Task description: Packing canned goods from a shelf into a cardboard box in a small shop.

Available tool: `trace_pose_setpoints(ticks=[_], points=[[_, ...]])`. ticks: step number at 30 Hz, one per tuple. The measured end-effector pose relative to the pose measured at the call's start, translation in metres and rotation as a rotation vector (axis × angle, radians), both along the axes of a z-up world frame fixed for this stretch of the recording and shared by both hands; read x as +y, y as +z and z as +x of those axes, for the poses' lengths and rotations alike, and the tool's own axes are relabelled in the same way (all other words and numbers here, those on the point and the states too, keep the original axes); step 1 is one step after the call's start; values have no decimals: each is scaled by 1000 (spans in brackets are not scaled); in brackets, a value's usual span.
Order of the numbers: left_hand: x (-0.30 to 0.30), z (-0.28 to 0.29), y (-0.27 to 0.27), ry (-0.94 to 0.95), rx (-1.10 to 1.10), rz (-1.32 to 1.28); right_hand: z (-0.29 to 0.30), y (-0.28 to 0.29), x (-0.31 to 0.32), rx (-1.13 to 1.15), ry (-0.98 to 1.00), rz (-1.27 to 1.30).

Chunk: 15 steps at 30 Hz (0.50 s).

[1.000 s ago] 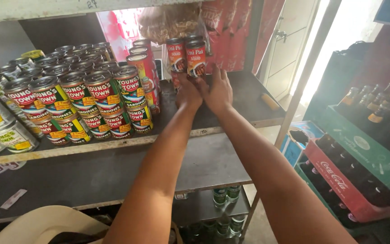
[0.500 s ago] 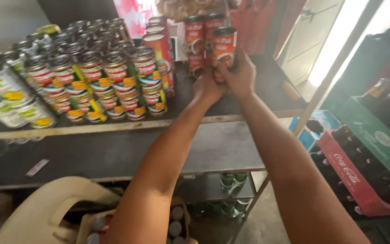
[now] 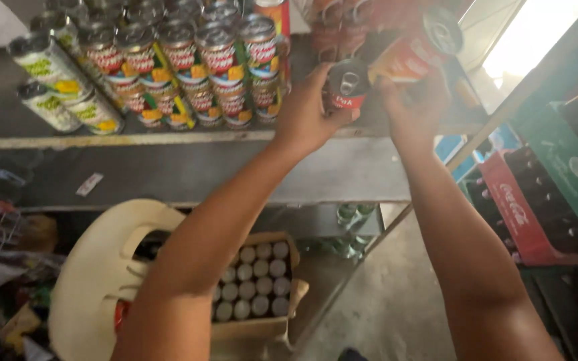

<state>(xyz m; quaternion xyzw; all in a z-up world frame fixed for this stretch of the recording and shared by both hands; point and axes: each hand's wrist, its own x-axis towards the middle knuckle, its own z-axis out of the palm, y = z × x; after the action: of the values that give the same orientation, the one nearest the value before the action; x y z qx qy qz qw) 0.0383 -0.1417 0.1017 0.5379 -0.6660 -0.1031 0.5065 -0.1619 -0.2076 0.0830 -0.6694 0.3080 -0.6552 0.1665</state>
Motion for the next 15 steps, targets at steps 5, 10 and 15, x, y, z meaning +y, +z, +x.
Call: trace_pose_setpoints(ticks=[5, 10, 15], points=[[87, 37, -16, -86, -97, -83, 19, -13, 86, -26, 371, 54], [161, 84, -79, -58, 46, 224, 61, -51, 153, -45, 597, 363], [224, 144, -156, 30, 170, 432, 105, -142, 194, 91, 648, 534]])
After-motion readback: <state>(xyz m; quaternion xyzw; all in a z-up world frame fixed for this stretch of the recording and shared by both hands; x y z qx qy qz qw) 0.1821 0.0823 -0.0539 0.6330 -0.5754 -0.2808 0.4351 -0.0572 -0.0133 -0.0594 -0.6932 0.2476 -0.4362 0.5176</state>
